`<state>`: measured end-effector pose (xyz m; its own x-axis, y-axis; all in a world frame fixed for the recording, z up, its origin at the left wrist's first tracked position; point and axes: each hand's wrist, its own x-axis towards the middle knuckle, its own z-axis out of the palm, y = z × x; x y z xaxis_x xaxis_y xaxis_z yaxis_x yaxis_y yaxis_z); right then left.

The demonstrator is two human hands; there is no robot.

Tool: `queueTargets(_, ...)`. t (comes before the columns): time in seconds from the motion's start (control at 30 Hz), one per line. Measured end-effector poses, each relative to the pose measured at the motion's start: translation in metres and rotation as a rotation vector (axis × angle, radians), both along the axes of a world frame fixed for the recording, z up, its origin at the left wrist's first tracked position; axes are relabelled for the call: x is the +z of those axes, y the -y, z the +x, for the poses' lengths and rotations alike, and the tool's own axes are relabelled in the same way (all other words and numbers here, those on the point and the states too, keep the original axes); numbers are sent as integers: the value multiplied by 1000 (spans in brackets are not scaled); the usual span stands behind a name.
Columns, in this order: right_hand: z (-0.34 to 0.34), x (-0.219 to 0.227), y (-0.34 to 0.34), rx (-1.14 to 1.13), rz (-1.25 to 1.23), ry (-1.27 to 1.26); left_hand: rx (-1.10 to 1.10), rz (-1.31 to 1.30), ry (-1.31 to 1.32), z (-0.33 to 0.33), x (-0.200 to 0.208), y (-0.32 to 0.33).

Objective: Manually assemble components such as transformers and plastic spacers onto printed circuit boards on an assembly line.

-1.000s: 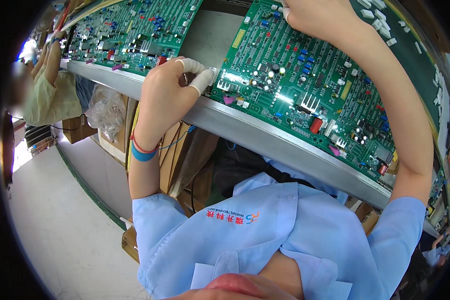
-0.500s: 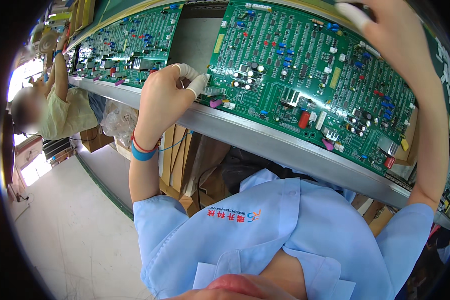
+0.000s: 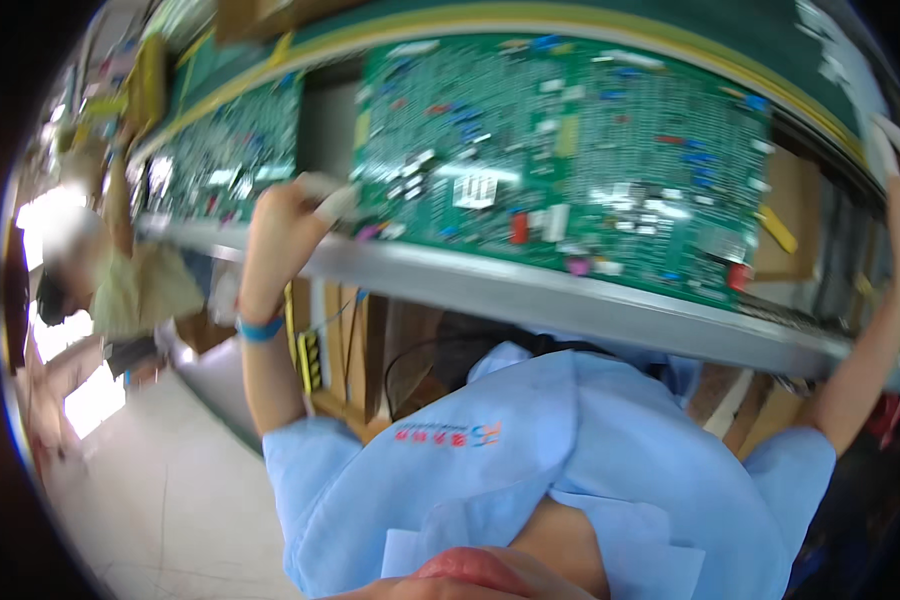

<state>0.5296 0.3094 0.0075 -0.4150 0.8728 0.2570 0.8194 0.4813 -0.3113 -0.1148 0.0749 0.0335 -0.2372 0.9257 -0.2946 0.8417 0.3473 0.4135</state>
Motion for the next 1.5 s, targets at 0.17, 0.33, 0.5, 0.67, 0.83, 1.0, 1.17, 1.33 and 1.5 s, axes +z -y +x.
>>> queueTargets(0.17,1,4,-8,-256,181,31,38,54,54,-12,6,12)
queueTargets(0.33,6,-10,-34,-432,298,30,246,201,-48,-1,37,19)
queueTargets(0.5,45,-45,-53,-320,211,165,186,380,31,27,45,15)
queueTargets(0.67,28,-32,-49,-302,238,247,-57,448,-22,79,61,-12)
queueTargets(0.83,50,-42,-58,-143,21,-326,-138,472,29,129,59,-49)
queueTargets(1.0,-47,36,4,-31,-523,-1124,-165,544,145,140,52,-67)
queueTargets(1.17,-57,31,15,144,-618,-1023,-159,608,137,140,62,-97)
queueTargets(1.33,-89,34,34,398,-760,-1075,-54,641,198,108,50,-82)
queueTargets(1.5,-131,42,61,547,-902,-1138,93,552,60,93,51,-39)
